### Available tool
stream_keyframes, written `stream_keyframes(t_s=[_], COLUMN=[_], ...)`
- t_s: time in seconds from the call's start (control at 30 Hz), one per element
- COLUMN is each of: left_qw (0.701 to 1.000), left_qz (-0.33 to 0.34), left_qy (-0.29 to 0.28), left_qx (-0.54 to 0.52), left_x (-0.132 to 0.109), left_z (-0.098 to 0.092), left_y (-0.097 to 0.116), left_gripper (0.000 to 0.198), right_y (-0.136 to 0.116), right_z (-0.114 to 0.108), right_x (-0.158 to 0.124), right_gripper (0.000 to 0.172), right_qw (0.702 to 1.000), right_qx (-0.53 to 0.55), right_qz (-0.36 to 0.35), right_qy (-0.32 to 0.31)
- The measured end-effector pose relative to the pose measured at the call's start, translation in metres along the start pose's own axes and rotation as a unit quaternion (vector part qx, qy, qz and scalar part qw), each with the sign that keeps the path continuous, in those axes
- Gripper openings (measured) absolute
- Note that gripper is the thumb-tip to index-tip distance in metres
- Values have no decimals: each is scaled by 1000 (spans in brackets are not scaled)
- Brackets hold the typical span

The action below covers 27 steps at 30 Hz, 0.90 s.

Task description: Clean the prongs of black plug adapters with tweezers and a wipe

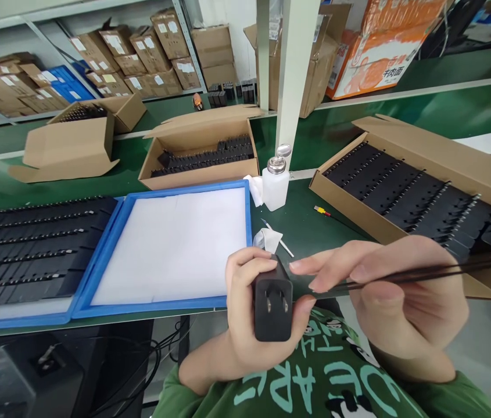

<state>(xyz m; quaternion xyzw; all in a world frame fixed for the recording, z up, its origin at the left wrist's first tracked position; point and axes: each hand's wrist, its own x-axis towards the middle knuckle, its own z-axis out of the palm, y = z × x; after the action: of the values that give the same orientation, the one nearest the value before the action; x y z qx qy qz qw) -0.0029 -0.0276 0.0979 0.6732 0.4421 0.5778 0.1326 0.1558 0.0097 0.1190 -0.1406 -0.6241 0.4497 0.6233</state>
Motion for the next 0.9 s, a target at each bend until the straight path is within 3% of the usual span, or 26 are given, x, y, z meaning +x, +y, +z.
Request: stream_keyframes(t_s=[0.23, 0.33, 0.5, 0.67, 0.83, 0.9], left_qw=[1000, 1000, 1000, 1000, 996, 994], left_qz=[0, 0, 4, -5, -32, -43], left_qy=[0, 3, 9, -11, -20, -25], left_qx=[6, 12, 27, -6, -75, -96], left_x=[1, 2, -1, -7, -11, -10], left_z=[0, 1, 4, 9, 14, 15], left_y=[1, 1, -4, -9, -11, -10], left_gripper=[44, 45, 46, 49, 50, 47], right_y=[-1, -7, -18, -20, -18, -18], right_z=[-3, -5, -12, -29, -45, -42], right_x=[0, 8, 15, 11, 13, 10], right_gripper=[22, 26, 36, 36, 42, 42], right_qw=[999, 993, 935, 919, 866, 865], right_qx=[2, -56, -264, -301, -333, -363], right_qz=[2, -15, -7, -7, -23, -16], right_qy=[-49, -100, -237, -255, -373, -346])
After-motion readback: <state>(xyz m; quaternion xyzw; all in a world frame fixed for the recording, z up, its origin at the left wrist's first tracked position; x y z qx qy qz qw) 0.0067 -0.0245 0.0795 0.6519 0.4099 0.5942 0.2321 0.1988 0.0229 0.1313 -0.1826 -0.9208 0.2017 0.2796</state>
